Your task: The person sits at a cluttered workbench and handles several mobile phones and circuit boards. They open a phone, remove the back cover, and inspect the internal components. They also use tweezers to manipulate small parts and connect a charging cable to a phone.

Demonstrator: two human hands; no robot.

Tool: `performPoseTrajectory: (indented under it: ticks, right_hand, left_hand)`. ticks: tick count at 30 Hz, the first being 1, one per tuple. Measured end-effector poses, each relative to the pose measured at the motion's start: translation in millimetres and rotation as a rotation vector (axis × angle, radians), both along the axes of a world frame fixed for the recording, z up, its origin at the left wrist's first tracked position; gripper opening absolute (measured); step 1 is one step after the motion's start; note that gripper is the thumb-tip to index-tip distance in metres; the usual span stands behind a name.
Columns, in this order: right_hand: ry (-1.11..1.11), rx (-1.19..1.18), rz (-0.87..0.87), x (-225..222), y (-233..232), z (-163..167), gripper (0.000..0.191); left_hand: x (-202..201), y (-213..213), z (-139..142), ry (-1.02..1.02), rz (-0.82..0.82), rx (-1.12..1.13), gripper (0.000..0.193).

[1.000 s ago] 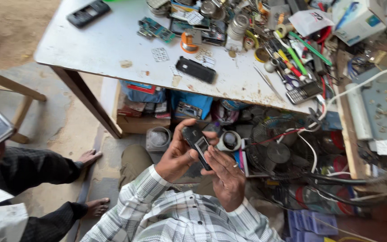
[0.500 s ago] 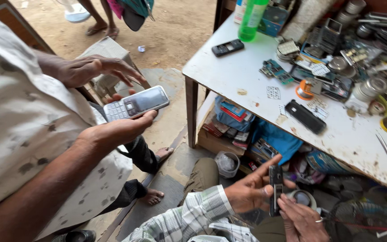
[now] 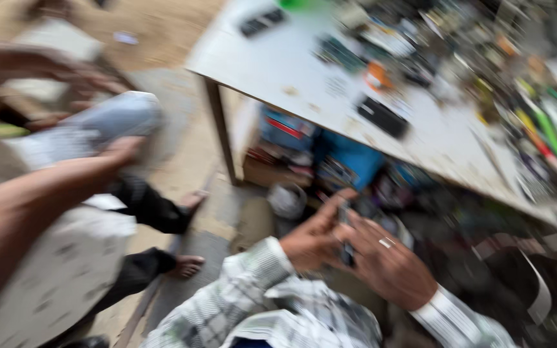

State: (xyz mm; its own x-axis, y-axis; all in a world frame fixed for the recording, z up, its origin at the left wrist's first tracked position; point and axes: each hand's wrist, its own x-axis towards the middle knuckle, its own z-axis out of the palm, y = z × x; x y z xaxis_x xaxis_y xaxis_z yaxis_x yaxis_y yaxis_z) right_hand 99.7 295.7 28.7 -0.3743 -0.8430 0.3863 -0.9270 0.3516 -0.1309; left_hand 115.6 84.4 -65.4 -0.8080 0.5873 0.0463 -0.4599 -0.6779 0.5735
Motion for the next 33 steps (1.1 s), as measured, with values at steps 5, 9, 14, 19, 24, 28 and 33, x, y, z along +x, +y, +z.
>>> performPoseTrajectory:
  ticks: [5,9,14,19,24,28,33]
  right_hand:
    - [-0.126,0.039,-0.057,9.3,10.1,-0.5,0.058]
    - [-0.205,-0.019,-0.109,23.1,19.2,-2.8,0.049]
    - [-0.728,-0.833,-0.479,45.2,24.9,-33.6,0.034]
    - [-1.295,-1.526,-0.587,54.7,36.9,-78.7,0.035]
    - [-1.423,-1.549,-0.605,63.1,46.3,-113.1,0.024]
    - [-1.428,-1.52,-0.648,61.8,48.7,-123.5,0.025]
    - [-1.053,-1.226,-0.672,29.7,60.8,-112.2,0.024]
  left_hand:
    - [0.4,7.7,-12.6,0.022,-0.01,0.133,0.096]
    - [1.7,11.8,-16.6,-0.115,-0.116,0.405,0.087]
    - [-0.4,19.3,-19.3,-0.19,-0.229,0.638,0.078]
    - [-2.8,25.7,-28.2,-0.326,-0.274,0.77,0.073]
    - [-6.6,30.3,-37.3,-0.379,-0.291,0.767,0.071]
    - [-9.0,33.7,-42.5,-0.385,-0.26,0.765,0.069]
    - [-11.4,33.2,-37.8,-0.371,-0.239,0.712,0.069]
